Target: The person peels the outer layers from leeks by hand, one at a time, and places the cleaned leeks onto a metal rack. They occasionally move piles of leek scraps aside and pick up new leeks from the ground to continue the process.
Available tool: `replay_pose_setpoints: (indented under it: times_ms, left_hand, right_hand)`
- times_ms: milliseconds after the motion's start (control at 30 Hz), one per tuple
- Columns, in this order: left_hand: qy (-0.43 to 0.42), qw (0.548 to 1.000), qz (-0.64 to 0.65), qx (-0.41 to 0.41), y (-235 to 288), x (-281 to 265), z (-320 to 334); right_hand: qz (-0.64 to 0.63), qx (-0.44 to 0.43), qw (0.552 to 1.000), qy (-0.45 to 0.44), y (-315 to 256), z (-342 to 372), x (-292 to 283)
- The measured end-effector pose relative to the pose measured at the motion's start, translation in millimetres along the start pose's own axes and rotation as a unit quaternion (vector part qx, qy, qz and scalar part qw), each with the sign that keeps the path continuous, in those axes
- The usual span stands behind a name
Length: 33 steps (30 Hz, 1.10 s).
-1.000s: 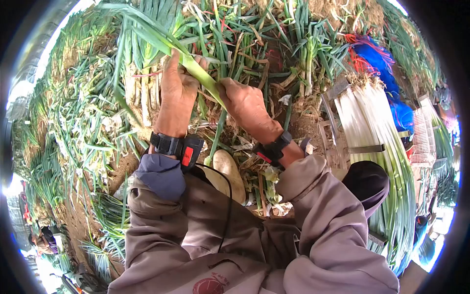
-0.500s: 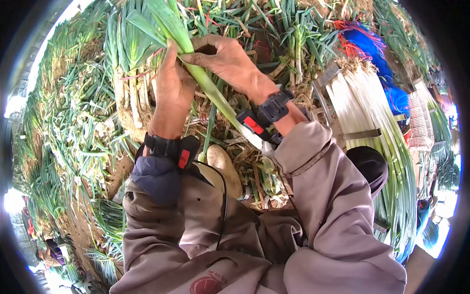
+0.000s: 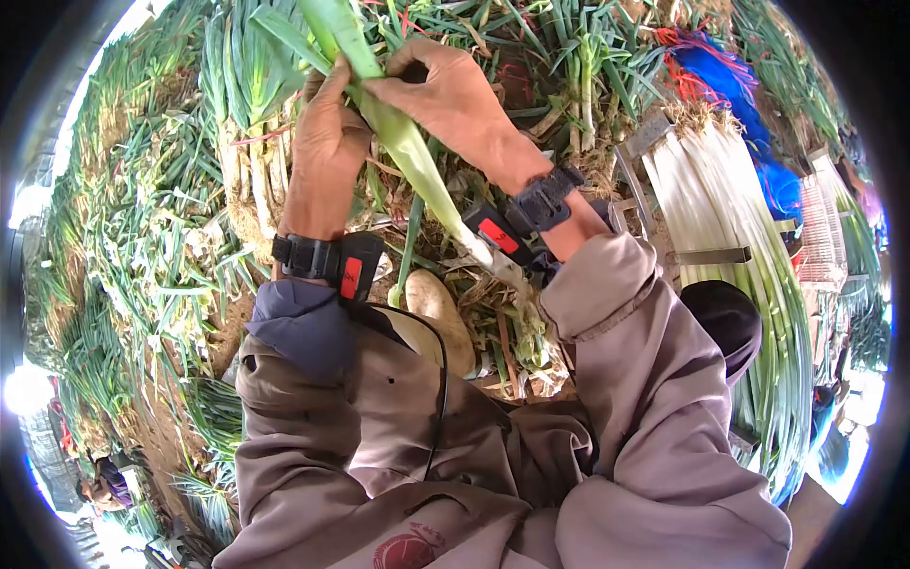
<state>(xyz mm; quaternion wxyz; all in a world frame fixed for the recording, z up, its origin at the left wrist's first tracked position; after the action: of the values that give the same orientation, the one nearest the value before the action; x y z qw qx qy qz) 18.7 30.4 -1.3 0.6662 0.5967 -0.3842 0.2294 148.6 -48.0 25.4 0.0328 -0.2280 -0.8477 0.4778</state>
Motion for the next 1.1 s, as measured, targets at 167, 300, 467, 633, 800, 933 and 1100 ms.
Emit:
replay_pose_setpoints:
  times_ms: [167,300,467,633,800,933,1100]
  left_hand:
    - [0.034,0.993,-0.093,0.062,23,-12,-9]
    - [0.116,0.985,-0.076,0.101,65,-36,-22]
    - [0.146,0.975,-0.086,0.142,94,-54,-25]
    - [0.167,0.964,-0.097,0.182,106,-57,-21]
    - [0.121,0.974,-0.092,0.166,107,-73,-38]
    - [0.113,0.970,-0.140,0.164,110,-79,-10]
    - [0.073,0.987,-0.078,0.119,123,-91,-16]
  right_hand:
    - [0.007,0.009,1.000,0.013,-14,20,-15]
    - [0.171,-0.228,0.957,-0.056,6,61,-67]
    - [0.274,0.271,0.903,-0.192,118,182,-102]
    - [0.421,0.307,0.805,-0.282,173,291,-110]
    - [0.277,0.043,0.947,-0.154,65,167,-38]
    - [0.265,0.034,0.929,-0.255,69,177,-11]
    - [0.231,0.037,0.948,-0.215,76,186,-6]
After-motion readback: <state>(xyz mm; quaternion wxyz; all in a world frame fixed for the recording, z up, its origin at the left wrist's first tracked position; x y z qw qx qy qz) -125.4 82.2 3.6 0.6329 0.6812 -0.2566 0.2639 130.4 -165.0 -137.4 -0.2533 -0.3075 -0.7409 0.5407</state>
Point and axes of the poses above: each hand's wrist, its own z-axis away from the middle knuckle, its own x-axis out of the palm, y = z × x, the point moved 2 cm from there along -z, towards the middle knuckle, and after that the axes turned 9 degrees about y, right-handed, at the moved point
